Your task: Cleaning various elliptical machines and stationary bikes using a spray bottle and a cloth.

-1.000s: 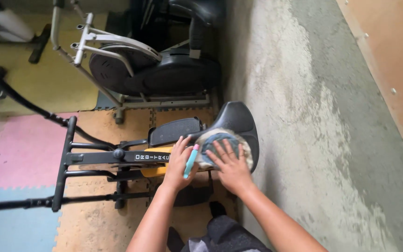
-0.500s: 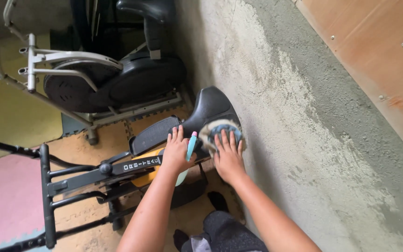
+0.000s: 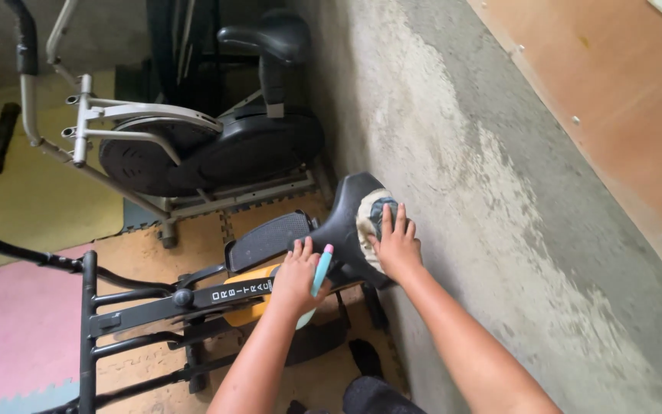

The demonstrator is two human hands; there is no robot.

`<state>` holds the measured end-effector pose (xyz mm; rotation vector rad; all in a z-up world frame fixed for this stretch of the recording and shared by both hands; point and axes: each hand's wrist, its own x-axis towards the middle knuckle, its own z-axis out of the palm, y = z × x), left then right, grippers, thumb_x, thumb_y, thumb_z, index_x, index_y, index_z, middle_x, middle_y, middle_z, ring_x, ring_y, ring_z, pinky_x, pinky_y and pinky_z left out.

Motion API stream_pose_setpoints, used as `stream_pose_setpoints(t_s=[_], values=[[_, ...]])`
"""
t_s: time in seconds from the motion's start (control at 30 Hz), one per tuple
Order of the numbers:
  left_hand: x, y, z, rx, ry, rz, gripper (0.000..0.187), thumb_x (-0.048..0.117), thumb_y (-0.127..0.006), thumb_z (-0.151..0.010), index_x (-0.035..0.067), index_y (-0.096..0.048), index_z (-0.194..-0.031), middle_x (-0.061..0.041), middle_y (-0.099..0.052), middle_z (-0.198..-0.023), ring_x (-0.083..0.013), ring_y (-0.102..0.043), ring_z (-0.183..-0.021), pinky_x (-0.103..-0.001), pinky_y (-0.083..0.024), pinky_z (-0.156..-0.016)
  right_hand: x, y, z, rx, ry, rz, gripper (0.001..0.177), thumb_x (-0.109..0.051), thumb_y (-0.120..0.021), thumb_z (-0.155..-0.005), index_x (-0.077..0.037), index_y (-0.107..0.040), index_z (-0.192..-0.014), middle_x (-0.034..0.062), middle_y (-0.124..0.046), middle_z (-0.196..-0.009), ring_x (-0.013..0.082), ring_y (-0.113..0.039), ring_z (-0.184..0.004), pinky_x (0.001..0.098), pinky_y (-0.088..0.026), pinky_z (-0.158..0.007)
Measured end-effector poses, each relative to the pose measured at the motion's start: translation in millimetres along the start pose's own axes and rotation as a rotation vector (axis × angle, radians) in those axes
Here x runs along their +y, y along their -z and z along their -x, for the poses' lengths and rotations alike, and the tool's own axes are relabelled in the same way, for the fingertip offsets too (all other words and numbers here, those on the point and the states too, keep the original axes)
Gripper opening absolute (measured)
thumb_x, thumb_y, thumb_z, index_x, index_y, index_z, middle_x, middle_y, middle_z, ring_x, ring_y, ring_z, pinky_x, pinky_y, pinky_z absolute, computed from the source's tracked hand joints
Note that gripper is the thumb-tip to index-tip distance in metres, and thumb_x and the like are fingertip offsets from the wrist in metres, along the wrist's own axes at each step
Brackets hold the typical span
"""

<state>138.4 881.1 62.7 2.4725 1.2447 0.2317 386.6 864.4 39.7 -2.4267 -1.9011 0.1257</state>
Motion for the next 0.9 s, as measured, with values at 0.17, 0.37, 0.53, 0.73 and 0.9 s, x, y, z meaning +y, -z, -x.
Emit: stream_pose_setpoints(t_s=[0.17,0.37,0.53,0.73,0.9], values=[[11,7,0,-0.005,0.056,0.022,0.059,0.025,-0.078,-0.070,0.000,-0.061,-0.121,-0.031,-0.038,-0.153,-0.0497,-0.034,-0.142,-0.052,-0.034,-0.114,10,-25,-87,0.098,0.117,-0.064,0.087,-0.055,-0.057,-0.096,-0.006,-0.024,-0.159,0.0281,-0.034,-0.154,0.0483,-0.050,-0.122,0.0540,-0.056,-0.088],[23,14,-4,-0.007,0.147,0.039,0.059,0.024,-0.078,-0.068,0.002,-0.061,-0.120,-0.029,-0.038,-0.154,-0.0480,-0.033,-0.145,-0.051,-0.031,-0.116,-27,0,-151,-0.066,0.155,-0.083,0.066,-0.053,-0.054,-0.098,-0.012,-0.042,-0.148,0.0187,-0.050,-0.139,0.0417,-0.051,-0.124,0.0558,-0.053,-0.092],[19,-9,1,0.109,0.161,0.069,0.051,0.026,-0.075,-0.075,0.003,-0.061,-0.118,-0.028,-0.041,-0.156,-0.0457,-0.036,-0.147,-0.047,-0.036,-0.117,-58,15,-147,-0.063,0.316,0.101,0.044,-0.051,-0.050,-0.100,-0.022,-0.063,-0.131,0.0020,-0.058,-0.138,0.0280,-0.050,-0.133,0.0545,-0.043,-0.106],[21,-8,6,0.145,0.155,0.061,0.057,0.028,-0.077,-0.072,0.004,-0.062,-0.121,-0.025,-0.043,-0.153,-0.0440,-0.037,-0.144,-0.055,-0.032,-0.114,-95,-24,-123,-0.303,0.698,0.345,0.052,-0.050,-0.038,-0.107,-0.020,-0.080,-0.109,0.0016,-0.077,-0.112,0.0238,-0.064,-0.122,0.0517,-0.031,-0.122],[19,-5,28,0.214,0.024,0.097,0.066,0.030,-0.079,-0.069,0.003,-0.060,-0.126,-0.026,-0.039,-0.155,-0.0429,-0.028,-0.148,-0.057,-0.021,-0.119,-102,-70,-117,-0.428,0.679,-0.067,0.054,-0.045,-0.030,-0.110,-0.018,-0.076,-0.119,0.0103,-0.076,-0.114,0.0311,-0.064,-0.119,0.0532,-0.031,-0.119]])
